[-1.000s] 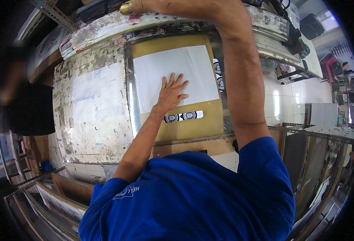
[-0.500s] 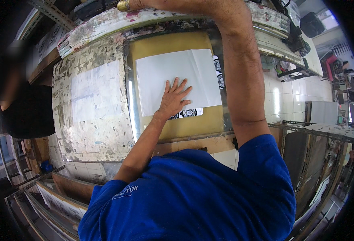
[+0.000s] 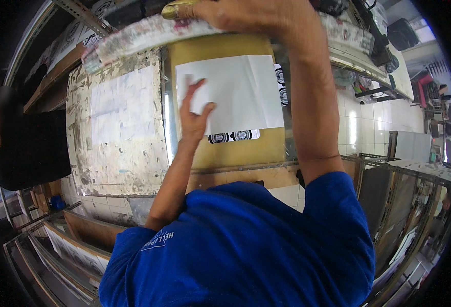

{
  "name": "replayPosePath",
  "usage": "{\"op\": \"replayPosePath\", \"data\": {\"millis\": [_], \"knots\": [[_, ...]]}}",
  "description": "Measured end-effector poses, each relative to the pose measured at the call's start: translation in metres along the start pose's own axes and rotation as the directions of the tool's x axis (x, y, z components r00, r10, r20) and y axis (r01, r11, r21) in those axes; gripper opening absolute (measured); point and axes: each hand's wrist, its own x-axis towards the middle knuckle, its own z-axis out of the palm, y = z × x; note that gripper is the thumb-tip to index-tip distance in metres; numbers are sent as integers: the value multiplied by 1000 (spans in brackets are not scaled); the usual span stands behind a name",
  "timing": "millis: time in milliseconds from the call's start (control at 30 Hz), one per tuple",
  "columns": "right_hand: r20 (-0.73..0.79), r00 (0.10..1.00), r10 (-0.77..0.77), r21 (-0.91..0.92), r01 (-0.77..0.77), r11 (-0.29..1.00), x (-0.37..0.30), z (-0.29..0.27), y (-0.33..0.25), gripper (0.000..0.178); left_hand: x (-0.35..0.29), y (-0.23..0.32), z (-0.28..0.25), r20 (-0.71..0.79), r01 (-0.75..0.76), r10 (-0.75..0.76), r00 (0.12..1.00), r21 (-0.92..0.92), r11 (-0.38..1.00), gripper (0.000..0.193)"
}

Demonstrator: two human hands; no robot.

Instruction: The person places a sheet of paper on a printing board, lowers a screen over it, and pulls a squeegee across the screen to apply ink. They then lift the screen, remove the printed paper, and repeat the process for multiple sheets.

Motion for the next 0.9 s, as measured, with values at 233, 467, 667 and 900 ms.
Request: {"op": "replayPosePath", "data": {"millis": [233, 467, 667, 900], "knots": [[-275, 950, -148, -341, 48, 939, -99, 99, 4, 33, -6, 91, -84, -380, 31, -282, 881, -548, 836, 121], [-62, 968, 245, 202, -228, 952, -136, 162, 27, 33, -130, -18, -88, -160, 309, -363, 918, -284, 908, 103], [157, 930, 332, 237, -362, 902, -154, 217, 70, 31, -165, -61, -80, -158, 247, -247, 956, -21, 969, 102], [266, 927, 265, -182, -222, 958, -179, 247, 63, 61, -154, -50, -82, -128, 126, -81, 988, 397, 909, 89]]}}
